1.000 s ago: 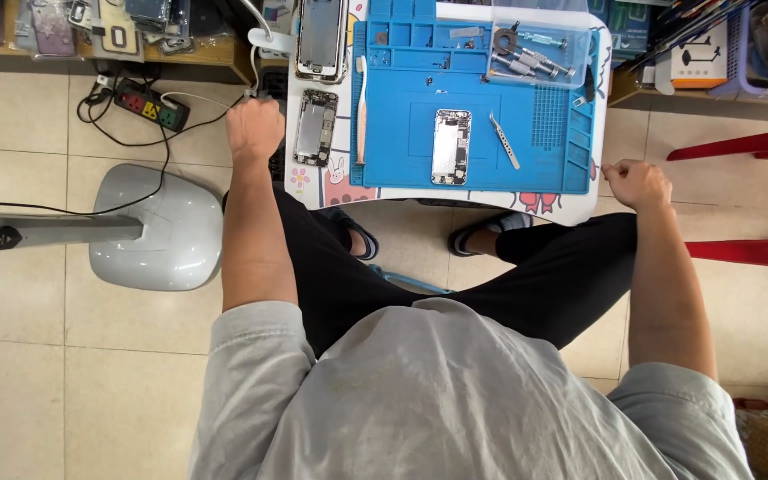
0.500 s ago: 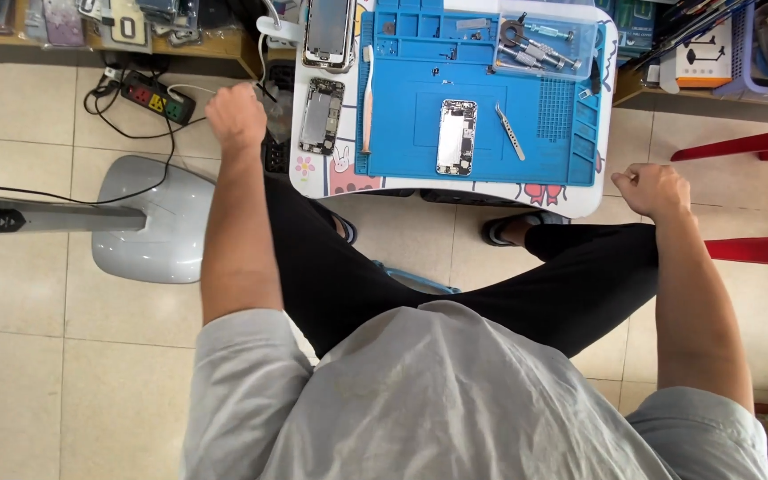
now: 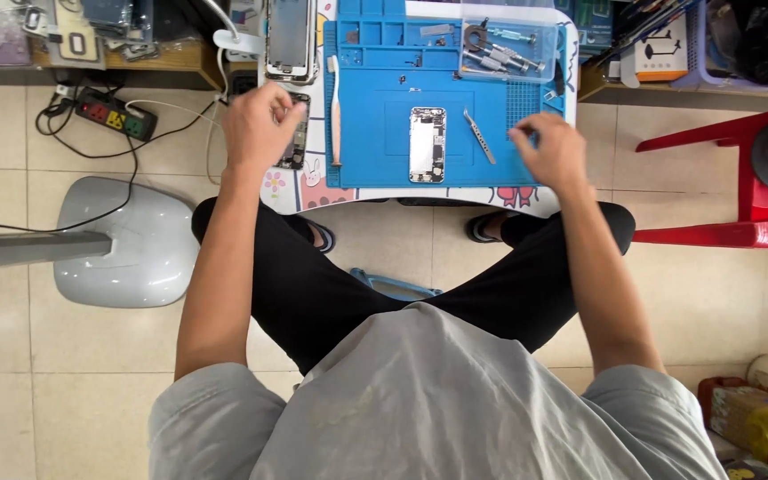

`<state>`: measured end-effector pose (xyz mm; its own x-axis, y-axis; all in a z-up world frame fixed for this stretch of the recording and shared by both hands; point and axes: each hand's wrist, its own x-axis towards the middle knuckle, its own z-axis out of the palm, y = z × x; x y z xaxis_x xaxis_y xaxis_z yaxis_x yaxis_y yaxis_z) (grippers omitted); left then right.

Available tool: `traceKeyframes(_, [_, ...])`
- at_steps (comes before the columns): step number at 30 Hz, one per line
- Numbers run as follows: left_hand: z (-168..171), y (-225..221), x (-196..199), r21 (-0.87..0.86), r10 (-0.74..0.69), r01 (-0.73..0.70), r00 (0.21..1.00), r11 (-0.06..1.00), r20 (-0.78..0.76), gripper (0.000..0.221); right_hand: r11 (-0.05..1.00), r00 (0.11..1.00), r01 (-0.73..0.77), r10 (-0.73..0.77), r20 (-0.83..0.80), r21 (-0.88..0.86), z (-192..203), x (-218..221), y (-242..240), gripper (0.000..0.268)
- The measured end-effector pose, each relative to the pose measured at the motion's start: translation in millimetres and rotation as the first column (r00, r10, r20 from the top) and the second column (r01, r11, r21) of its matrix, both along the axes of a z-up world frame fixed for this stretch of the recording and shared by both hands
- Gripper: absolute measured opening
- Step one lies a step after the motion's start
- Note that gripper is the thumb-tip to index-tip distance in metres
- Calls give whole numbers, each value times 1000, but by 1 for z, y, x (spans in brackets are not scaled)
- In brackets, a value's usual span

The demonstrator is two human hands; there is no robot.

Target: The person uses tweezers and a screwdriver to manipulate small components and screws on a disassembled mobile phone placed on a blue work mat. They carefully remove and place parts while working on the phone's internal structure.

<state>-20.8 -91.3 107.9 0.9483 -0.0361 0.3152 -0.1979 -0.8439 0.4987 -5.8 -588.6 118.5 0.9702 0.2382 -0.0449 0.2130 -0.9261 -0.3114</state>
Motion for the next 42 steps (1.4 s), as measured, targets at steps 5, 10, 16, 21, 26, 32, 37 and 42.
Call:
traceKeyframes(5, [-18, -70, 3, -48, -236, 240, 969, 970, 67, 14, 990, 981, -111, 95, 167, 92, -32, 3, 44, 15])
traceKeyframes(10, [-34, -126, 12, 73, -567, 564, 823, 822, 27, 19, 994, 989, -88, 81, 123, 60, -56, 20, 55, 20])
traceKeyframes(16, [-24, -152, 43, 196, -714, 748, 664, 634, -224, 47, 999, 999, 4, -7, 54, 51, -67, 35, 49, 24])
traceKeyframes(21, [-14, -155, 58, 169, -703, 783, 615, 599, -357, 66, 1000, 998, -24, 23, 55, 20, -69, 39, 51, 19])
traceKeyframes(26, [-18, -158, 64, 211, -687, 784, 616, 584, -385, 64, 1000, 999, -30, 30, 24, -1, -60, 40, 56, 16])
traceKeyframes(32, [-29, -161, 69, 232, -677, 765, 641, 601, -360, 67, 995, 994, -51, 42, -103, -87, -53, 60, 63, 12])
traceKeyframes(37, [-29, -159, 63, 184, -654, 750, 649, 635, -389, 61, 991, 938, -115, 87, -335, -63, -28, 76, 66, 20])
traceKeyframes(42, [-27, -157, 61, 166, -652, 751, 643, 639, -402, 59, 947, 946, -209, 133, -297, -242, -20, 68, 74, 14])
